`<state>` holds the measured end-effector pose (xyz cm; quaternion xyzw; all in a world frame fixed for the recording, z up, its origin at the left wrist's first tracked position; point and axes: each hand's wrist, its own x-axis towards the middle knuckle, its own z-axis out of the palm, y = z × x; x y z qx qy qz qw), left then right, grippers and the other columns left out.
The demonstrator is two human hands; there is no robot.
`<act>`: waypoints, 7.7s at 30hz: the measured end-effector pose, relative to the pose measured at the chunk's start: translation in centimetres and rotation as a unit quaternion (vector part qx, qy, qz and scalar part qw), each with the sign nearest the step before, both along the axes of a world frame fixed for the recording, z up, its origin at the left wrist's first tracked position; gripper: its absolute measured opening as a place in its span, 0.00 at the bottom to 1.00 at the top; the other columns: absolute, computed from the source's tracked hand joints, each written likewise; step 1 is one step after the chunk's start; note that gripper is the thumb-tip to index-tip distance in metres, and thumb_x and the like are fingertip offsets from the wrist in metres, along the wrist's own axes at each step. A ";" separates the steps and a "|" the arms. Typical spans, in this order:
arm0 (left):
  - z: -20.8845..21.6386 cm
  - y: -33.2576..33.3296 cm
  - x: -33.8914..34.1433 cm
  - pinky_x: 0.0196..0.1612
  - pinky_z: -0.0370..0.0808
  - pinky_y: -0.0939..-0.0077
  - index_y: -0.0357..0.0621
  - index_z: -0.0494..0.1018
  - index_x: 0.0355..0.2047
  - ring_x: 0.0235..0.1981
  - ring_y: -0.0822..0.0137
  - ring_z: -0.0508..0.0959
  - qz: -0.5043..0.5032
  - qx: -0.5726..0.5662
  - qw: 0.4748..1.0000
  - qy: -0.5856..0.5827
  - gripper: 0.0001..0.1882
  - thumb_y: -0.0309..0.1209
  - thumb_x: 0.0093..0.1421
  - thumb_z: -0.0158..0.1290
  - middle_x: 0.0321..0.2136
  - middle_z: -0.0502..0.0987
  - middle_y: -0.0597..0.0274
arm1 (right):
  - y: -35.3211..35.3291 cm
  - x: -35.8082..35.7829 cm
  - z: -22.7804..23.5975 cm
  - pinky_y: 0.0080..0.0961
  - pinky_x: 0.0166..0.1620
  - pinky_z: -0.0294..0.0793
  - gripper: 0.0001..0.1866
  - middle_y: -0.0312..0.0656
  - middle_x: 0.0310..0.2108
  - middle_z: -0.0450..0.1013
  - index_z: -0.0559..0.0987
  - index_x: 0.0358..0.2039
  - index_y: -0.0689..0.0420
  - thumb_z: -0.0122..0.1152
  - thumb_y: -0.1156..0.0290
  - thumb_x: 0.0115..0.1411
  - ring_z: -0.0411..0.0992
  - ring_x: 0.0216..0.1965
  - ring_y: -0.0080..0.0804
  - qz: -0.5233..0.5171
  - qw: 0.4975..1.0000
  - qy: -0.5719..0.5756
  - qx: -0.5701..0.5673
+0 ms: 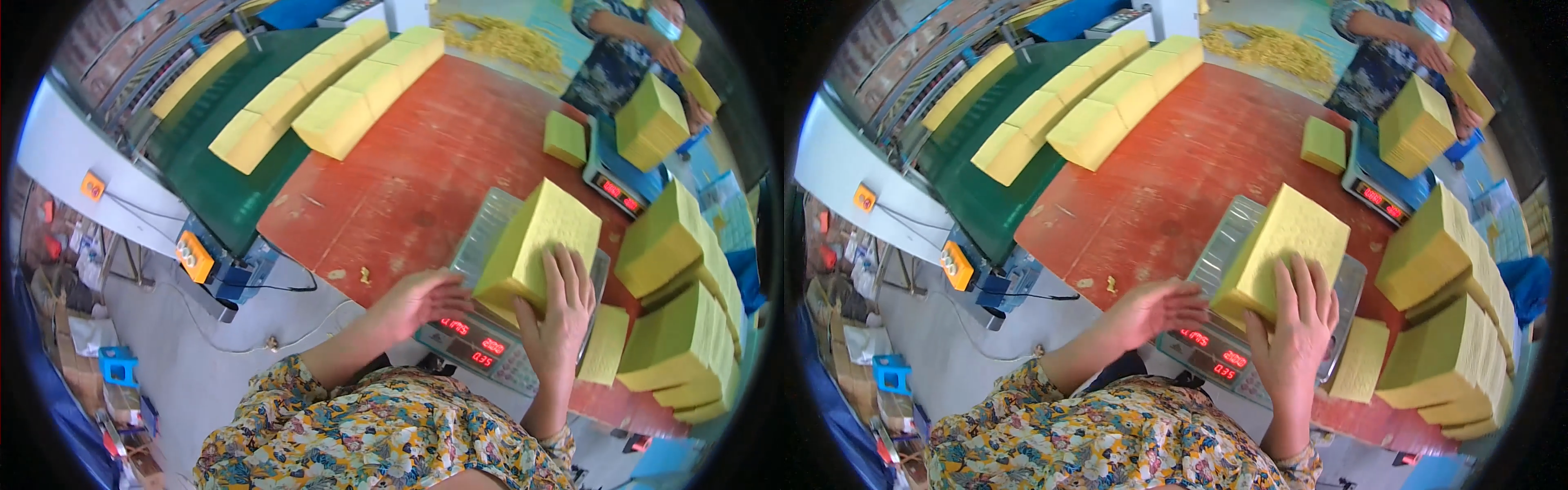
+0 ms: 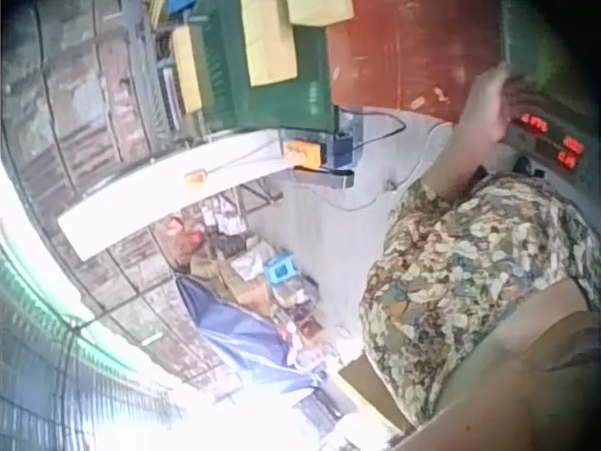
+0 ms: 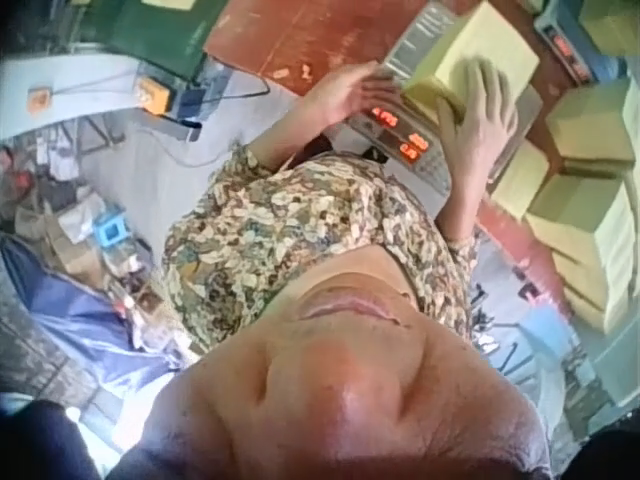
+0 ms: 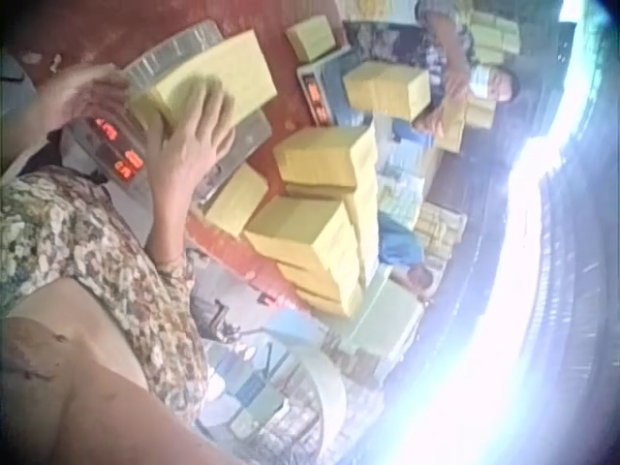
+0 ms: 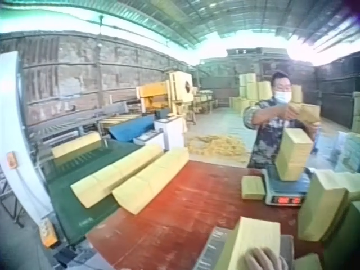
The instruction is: Weigh stacks of textured yellow paper sheets or square foam materials on an electronic scale and move them between processing areas and conveyor lines.
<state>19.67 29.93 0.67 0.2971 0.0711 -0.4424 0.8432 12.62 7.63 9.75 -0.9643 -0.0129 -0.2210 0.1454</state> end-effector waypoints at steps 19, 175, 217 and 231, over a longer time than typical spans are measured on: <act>-3.3 28.9 40.5 0.56 0.71 0.67 0.42 0.64 0.60 0.54 0.66 0.75 0.012 0.408 0.872 -0.271 0.38 0.44 0.54 0.65 0.53 0.75 0.60 | 17.5 6.7 0.4 0.29 0.42 0.76 0.14 0.50 0.38 0.78 0.79 0.39 0.64 0.58 0.87 0.50 0.77 0.37 0.42 0.022 0.937 0.025 0.346; -1.5 8.7 -4.8 0.42 0.76 0.72 0.36 0.75 0.40 0.37 0.64 0.80 0.093 0.203 0.919 -0.325 0.12 0.30 0.69 0.44 0.38 0.80 0.51 | 11.6 -15.2 -10.8 0.28 0.53 0.69 0.17 0.43 0.52 0.73 0.74 0.54 0.62 0.47 0.77 0.66 0.71 0.54 0.31 -0.194 0.677 -0.285 0.650; -1.8 -30.7 -15.1 0.54 0.71 0.55 0.37 0.72 0.33 0.47 0.48 0.76 -0.039 0.281 0.359 -0.889 0.09 0.23 0.51 0.58 0.45 0.77 0.50 | -18.2 -25.4 -12.9 0.26 0.39 0.77 0.15 0.42 0.45 0.75 0.75 0.50 0.63 0.49 0.72 0.66 0.75 0.42 0.28 -0.207 0.679 -0.177 0.682; 1.2 -22.3 -18.3 0.32 0.76 0.81 0.35 0.70 0.51 0.29 0.78 0.76 -0.008 0.245 0.869 -0.429 0.18 0.31 0.64 0.56 0.33 0.77 0.65 | -17.4 -24.1 -7.8 0.19 0.35 0.74 0.15 0.37 0.39 0.75 0.75 0.49 0.65 0.51 0.77 0.63 0.72 0.37 0.20 -0.152 0.695 -0.043 0.701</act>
